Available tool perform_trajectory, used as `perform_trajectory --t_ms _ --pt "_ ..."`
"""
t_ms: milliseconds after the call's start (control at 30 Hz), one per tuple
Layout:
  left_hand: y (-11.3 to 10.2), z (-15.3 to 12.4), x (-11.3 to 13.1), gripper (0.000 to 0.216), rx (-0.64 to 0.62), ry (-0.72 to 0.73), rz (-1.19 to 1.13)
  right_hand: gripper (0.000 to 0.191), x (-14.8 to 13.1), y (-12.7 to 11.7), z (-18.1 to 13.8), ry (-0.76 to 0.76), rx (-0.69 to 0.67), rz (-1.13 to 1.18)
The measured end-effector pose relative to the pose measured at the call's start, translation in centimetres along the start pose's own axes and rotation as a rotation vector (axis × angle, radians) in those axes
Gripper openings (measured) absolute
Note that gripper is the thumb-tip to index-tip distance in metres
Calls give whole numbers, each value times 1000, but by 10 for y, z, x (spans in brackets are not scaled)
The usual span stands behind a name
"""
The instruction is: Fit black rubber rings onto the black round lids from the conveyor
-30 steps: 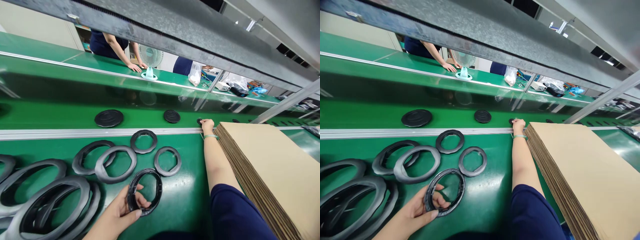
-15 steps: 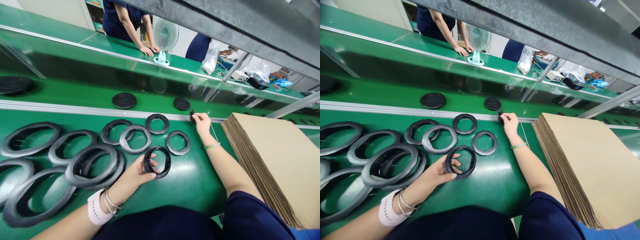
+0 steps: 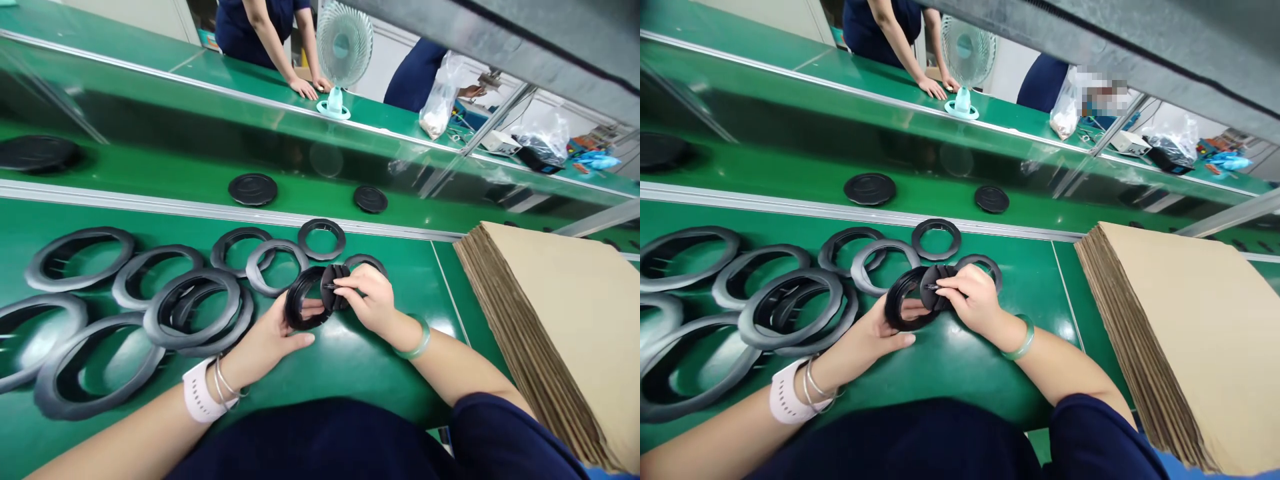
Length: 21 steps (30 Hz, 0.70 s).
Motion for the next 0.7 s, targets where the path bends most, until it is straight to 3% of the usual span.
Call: perform_trajectory --t_ms 167,433,700 --pt "1 1 -5 62 46 -70 22 14 -2 10 -8 -120 -141 -43" --pt "-6 -1 -20 73 128 -100 178 15 -13 23 -21 -248 -310 -149" --pt "-4 -1 -16 69 146 -87 206 16 -15 25 -23 -333 -348 -294"
Point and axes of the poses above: each hand's wrist, its own z-axis towards the middle knuckle, its own y-axis out of the palm, x = y × z, the point moved 4 cm from there along z, towards the middle knuckle
